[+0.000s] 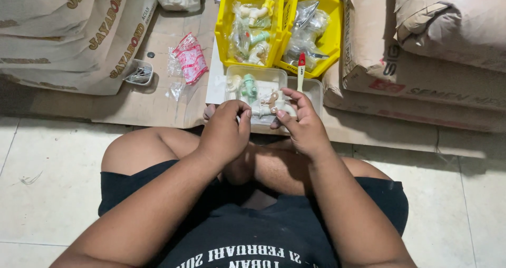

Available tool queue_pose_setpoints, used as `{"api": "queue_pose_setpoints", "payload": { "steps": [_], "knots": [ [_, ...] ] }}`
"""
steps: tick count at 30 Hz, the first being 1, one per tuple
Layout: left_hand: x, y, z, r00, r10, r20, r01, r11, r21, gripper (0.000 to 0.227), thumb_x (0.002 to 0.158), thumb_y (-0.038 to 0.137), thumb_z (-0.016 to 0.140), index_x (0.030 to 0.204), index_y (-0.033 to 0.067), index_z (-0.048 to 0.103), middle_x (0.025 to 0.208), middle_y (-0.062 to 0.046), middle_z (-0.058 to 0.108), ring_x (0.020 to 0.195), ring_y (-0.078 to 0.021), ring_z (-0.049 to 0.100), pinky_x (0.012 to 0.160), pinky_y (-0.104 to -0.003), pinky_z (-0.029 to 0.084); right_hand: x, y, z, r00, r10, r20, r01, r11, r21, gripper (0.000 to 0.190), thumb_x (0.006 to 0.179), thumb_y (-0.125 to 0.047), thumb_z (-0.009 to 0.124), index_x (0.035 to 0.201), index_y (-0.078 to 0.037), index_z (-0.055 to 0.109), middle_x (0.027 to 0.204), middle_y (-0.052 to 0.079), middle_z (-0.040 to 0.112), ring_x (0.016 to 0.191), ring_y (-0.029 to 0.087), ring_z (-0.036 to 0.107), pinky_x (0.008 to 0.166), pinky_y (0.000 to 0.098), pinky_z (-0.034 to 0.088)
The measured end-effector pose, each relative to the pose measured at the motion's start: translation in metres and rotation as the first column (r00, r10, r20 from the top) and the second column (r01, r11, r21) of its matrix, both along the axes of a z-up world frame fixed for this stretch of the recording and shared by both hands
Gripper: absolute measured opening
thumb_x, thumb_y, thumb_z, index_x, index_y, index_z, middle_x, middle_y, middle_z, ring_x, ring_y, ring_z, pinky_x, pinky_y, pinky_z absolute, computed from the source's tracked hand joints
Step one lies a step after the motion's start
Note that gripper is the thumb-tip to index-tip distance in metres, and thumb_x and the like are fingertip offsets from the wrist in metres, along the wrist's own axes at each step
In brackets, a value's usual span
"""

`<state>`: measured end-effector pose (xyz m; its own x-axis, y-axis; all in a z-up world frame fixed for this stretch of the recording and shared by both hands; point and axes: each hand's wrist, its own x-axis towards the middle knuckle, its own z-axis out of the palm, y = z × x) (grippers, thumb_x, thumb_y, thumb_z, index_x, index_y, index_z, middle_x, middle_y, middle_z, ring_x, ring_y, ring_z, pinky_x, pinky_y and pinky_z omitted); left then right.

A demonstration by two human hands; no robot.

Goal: The person sits on the floor and handles small plastic plumbing fittings. They apply a white substance to the fittings using a brush, then place each treated fitting into a clear plastic bag. The person repeats this process for multiple fittings, organizing them into bags and a container.

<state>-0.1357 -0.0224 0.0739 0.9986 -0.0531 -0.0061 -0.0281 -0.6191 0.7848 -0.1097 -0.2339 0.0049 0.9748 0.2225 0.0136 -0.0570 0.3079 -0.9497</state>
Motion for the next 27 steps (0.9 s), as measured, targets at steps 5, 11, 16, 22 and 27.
{"api": "queue_pose_setpoints", "payload": {
  "steps": [5, 11, 16, 22, 27],
  "knots": [
    [0.003, 0.002, -0.017, 0.999, -0.036, -0.023, 0.036, 0.999, 0.002, 0.022, 0.102, 0.023, 0.054, 0.109, 0.0055, 0.065, 0.1, -0.017, 0.066, 0.099, -0.0404, 0.069, 0.082, -0.049, 0.059, -0.003, 0.0, 0.01, 1.0, 0.008, 0.011, -0.008, 1.0, -0.019, 0.055, 0.097, -0.006, 0.067, 0.147, -0.003, 0.044, 0.105, 0.014, 0.064, 0.079, 0.019, 0.072, 0.074, 0.0327, 0.067],
    [0.005, 0.004, -0.023, 0.999, -0.045, -0.024, 0.044, 0.998, -0.04, 0.021, 0.099, 0.023, 0.054, 0.104, 0.0042, 0.061, 0.09, -0.015, 0.061, 0.092, -0.0387, 0.068, 0.079, -0.049, 0.058, 0.001, -0.004, 0.01, 0.999, 0.02, 0.036, -0.019, 0.999, -0.036, 0.055, 0.096, -0.001, 0.067, 0.146, -0.001, 0.045, 0.101, 0.015, 0.064, 0.076, 0.021, 0.074, 0.072, 0.031, 0.066],
    [0.01, 0.01, -0.016, 0.999, -0.048, 0.008, 0.048, 0.999, 0.024, 0.018, 0.097, 0.023, 0.055, 0.101, 0.006, 0.06, 0.09, -0.015, 0.061, 0.091, -0.0396, 0.066, 0.076, -0.05, 0.058, 0.009, -0.016, 0.004, 0.999, -0.011, 0.04, 0.013, 0.998, -0.055, 0.057, 0.094, -0.004, 0.071, 0.146, 0.0, 0.047, 0.102, 0.012, 0.065, 0.079, 0.017, 0.072, 0.074, 0.0307, 0.065],
    [0.016, 0.015, -0.023, 0.99, -0.01, 0.14, 0.028, 0.991, -0.13, 0.015, 0.095, 0.016, 0.054, 0.1, 0.0027, 0.06, 0.098, -0.018, 0.068, 0.082, -0.0405, 0.072, 0.067, -0.045, 0.06, 0.017, -0.026, -0.002, 0.995, -0.028, 0.095, 0.033, 0.998, -0.058, 0.056, 0.097, -0.006, 0.069, 0.147, 0.001, 0.046, 0.095, 0.015, 0.065, 0.073, 0.022, 0.073, 0.071, 0.0312, 0.063],
    [0.01, 0.006, -0.015, 0.999, 0.041, 0.004, -0.034, 0.88, -0.474, 0.03, 0.104, 0.023, 0.054, 0.12, -0.0013, 0.058, 0.103, -0.022, 0.071, 0.081, -0.0269, 0.074, 0.065, -0.038, 0.064, 0.017, -0.023, -0.003, 0.995, -0.032, 0.095, 0.033, 0.999, -0.007, 0.056, 0.097, -0.008, 0.069, 0.147, 0.0, 0.046, 0.093, 0.017, 0.067, 0.07, 0.023, 0.073, 0.068, 0.0302, 0.062]
  ]
}}
